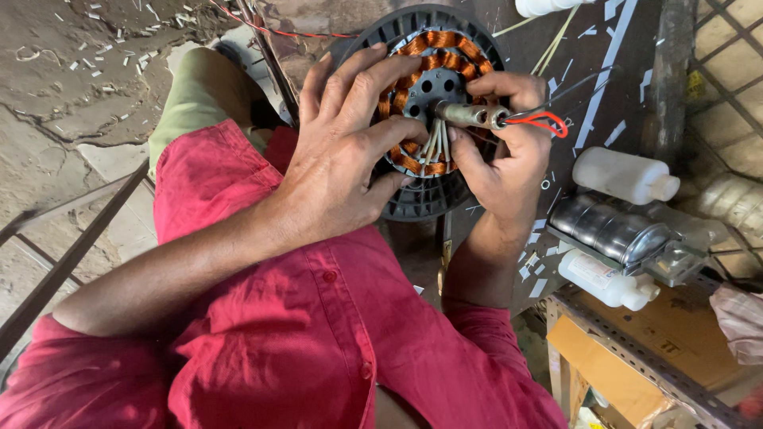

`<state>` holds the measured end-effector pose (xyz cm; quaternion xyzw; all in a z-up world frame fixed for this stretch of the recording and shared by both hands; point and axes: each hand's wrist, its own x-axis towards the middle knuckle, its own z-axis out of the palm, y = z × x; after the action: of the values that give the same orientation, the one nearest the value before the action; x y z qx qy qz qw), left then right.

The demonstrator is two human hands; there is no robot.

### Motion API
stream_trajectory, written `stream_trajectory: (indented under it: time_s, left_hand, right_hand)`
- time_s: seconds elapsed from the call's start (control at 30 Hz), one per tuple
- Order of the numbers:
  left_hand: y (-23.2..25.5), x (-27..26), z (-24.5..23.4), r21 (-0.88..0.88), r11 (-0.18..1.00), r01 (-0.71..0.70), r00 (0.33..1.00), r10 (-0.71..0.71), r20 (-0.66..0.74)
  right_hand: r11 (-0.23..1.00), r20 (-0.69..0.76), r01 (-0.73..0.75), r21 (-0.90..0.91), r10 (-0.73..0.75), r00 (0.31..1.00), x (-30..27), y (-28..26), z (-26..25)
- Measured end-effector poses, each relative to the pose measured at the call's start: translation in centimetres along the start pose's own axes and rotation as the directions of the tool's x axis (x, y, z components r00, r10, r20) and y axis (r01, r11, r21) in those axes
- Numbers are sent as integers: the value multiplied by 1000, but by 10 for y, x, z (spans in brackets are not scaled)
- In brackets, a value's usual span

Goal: The person works on a motor stator, using pliers to manipulate and secure copper wires. They tie the wires together with a string and trim the excess with scissors. The person then places a metal component into the center of the stator.

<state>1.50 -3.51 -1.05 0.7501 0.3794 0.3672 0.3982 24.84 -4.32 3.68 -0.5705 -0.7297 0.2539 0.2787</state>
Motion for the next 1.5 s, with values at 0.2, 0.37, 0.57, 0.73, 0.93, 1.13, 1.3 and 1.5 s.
stream_trajectory:
  time_s: [0.2,0.37,0.57,0.73,0.93,1.13,1.3,1.5]
  left_hand:
    - [-1,0,-3,-12,1000,-22,1000,22,13]
    - [2,3,-4,10,1000,-18,1000,18,23]
    - [0,9,-15,-65,998,-3,999,6,45]
    - [1,16,-21,90,990,-109,994,111,-21]
    - [18,30,-22,241,958,-155,986,166,-23]
    - [28,38,-18,435,880,-191,981,183,61]
    - [28,35,-7,575,793,-200,980,172,103]
    - [25,30,-7,590,784,-194,980,177,87]
  right_hand:
    - [997,34,61,-44,-60,998,1,1,-4]
    - [1000,29,9,-11,-9,1000,-3,3,-5]
    - [996,32,28,-88,-26,999,-7,1,-5]
    - [995,40,22,-100,-18,999,-3,-6,-5]
    - [995,36,16,-94,-13,999,0,-12,-5]
    - [992,30,91,-90,-89,996,-1,-8,-4]
    - [995,18,101,-21,-101,995,-3,-2,-1]
    - [991,-6,132,0,-132,991,-8,2,-1]
